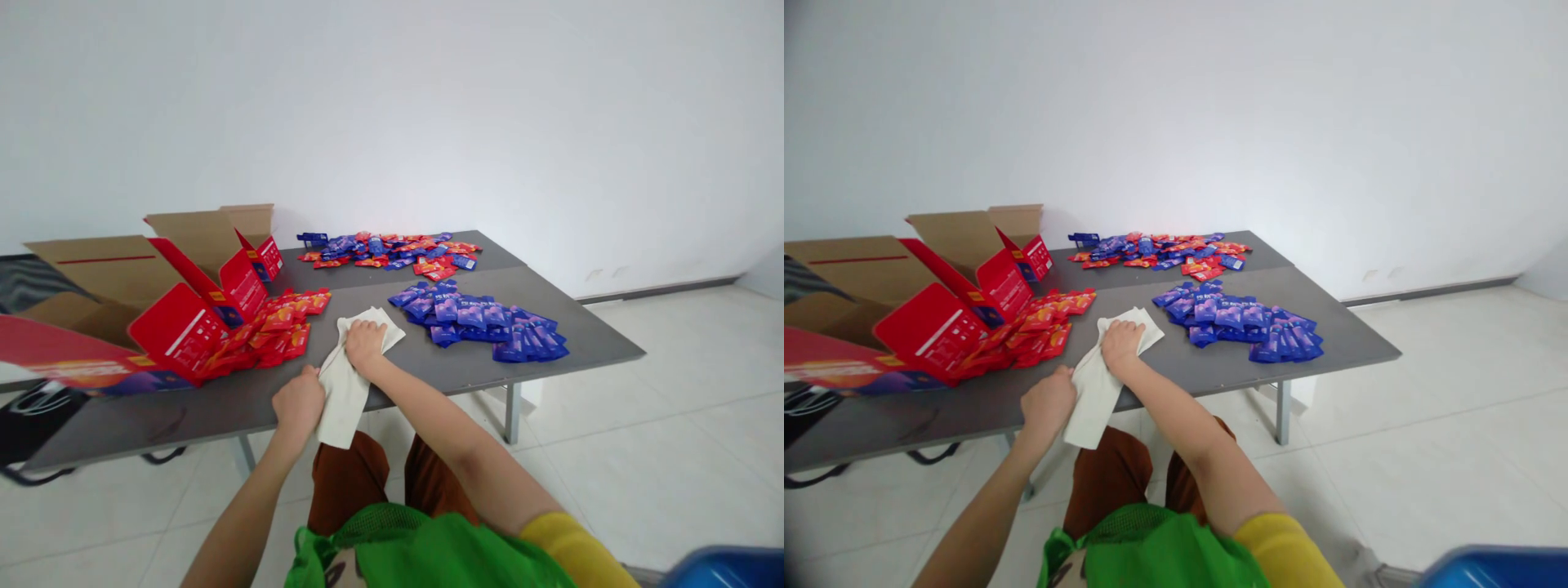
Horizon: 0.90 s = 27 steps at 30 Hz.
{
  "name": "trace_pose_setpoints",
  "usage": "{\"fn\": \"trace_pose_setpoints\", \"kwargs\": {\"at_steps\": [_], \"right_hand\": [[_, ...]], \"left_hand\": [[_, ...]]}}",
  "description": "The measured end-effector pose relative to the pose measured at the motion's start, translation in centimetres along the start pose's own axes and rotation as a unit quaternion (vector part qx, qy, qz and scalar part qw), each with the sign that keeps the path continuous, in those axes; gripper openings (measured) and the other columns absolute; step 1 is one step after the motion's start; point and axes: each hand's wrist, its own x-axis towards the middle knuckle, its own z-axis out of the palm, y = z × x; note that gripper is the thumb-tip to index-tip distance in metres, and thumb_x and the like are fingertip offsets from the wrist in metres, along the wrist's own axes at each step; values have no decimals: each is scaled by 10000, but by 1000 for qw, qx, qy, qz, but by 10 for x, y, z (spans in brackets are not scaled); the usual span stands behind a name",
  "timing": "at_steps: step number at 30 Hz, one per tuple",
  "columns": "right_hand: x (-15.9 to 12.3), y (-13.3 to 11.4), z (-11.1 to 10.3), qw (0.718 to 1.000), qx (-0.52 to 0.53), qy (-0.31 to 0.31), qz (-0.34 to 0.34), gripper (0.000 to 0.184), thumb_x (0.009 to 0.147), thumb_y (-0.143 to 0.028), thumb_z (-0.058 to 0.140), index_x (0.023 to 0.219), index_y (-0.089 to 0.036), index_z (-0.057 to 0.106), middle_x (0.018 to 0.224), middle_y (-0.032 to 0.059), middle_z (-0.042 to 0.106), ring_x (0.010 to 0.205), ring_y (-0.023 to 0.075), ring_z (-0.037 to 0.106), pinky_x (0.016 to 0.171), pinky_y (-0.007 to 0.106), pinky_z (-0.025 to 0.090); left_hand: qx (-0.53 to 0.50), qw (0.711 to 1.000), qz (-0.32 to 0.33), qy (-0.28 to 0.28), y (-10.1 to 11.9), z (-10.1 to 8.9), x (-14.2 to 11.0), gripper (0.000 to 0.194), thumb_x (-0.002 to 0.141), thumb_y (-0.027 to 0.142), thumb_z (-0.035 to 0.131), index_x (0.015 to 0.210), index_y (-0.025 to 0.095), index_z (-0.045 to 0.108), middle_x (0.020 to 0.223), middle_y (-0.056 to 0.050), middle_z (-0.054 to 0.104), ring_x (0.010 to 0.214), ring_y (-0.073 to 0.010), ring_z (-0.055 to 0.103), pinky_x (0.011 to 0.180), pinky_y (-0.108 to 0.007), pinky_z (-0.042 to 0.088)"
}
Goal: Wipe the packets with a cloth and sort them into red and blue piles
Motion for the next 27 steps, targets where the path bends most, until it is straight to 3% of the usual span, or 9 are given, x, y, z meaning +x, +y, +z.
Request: {"fn": "trace_pose_setpoints", "kwargs": {"at_steps": [2,5,8,14,18,22,27], "right_hand": [[-15,-6,-1,1000,2,-3,-16,303,956,-180,292,1084,-69,544,1093,238,621,1022,304,569,886,515,312],[-33,-17,-1,996,7,-20,-87,246,958,-230,349,1057,-148,559,1053,143,662,972,242,595,901,470,326],[-33,-19,-1,991,4,-32,-128,232,970,-284,359,1054,-191,554,1050,94,675,974,206,597,918,438,323],[-1,5,-7,998,-15,-27,-46,333,981,-334,354,1105,-95,550,1097,220,641,1037,292,588,916,494,311],[4,25,-16,999,-7,-29,-11,309,965,-354,432,1065,-103,582,1010,193,677,976,270,625,914,446,332],[2,47,-26,999,7,-24,21,350,962,-437,428,1043,-137,589,987,168,683,934,269,642,808,371,386],[-1,61,-37,998,28,24,47,411,954,-531,393,989,-169,585,958,148,675,935,251,628,765,317,358]], "left_hand": [[-5,1000,-6,8,2,3,-2,484,941,339,175,1032,148,610,845,-186,705,837,-335,683,666,-411,484],[-12,1000,4,9,0,6,-3,425,924,357,257,1022,157,619,834,-181,703,824,-341,681,655,-402,479],[-20,1000,5,16,-2,6,-4,388,914,324,287,1033,173,624,832,-175,702,810,-331,681,653,-387,470],[-32,999,5,35,-2,8,-9,528,954,399,160,992,164,631,810,-166,696,810,-319,678,658,-371,457],[-40,998,-19,46,-5,10,-7,501,959,380,179,999,169,632,832,-153,696,804,-280,674,672,-342,440],[-64,997,-8,45,-4,9,-5,476,957,392,220,979,192,652,877,-134,700,818,-256,664,697,-330,423],[-125,991,2,37,-6,4,0,486,885,567,361,880,202,682,860,-125,703,846,-258,644,696,-318,396]]}}
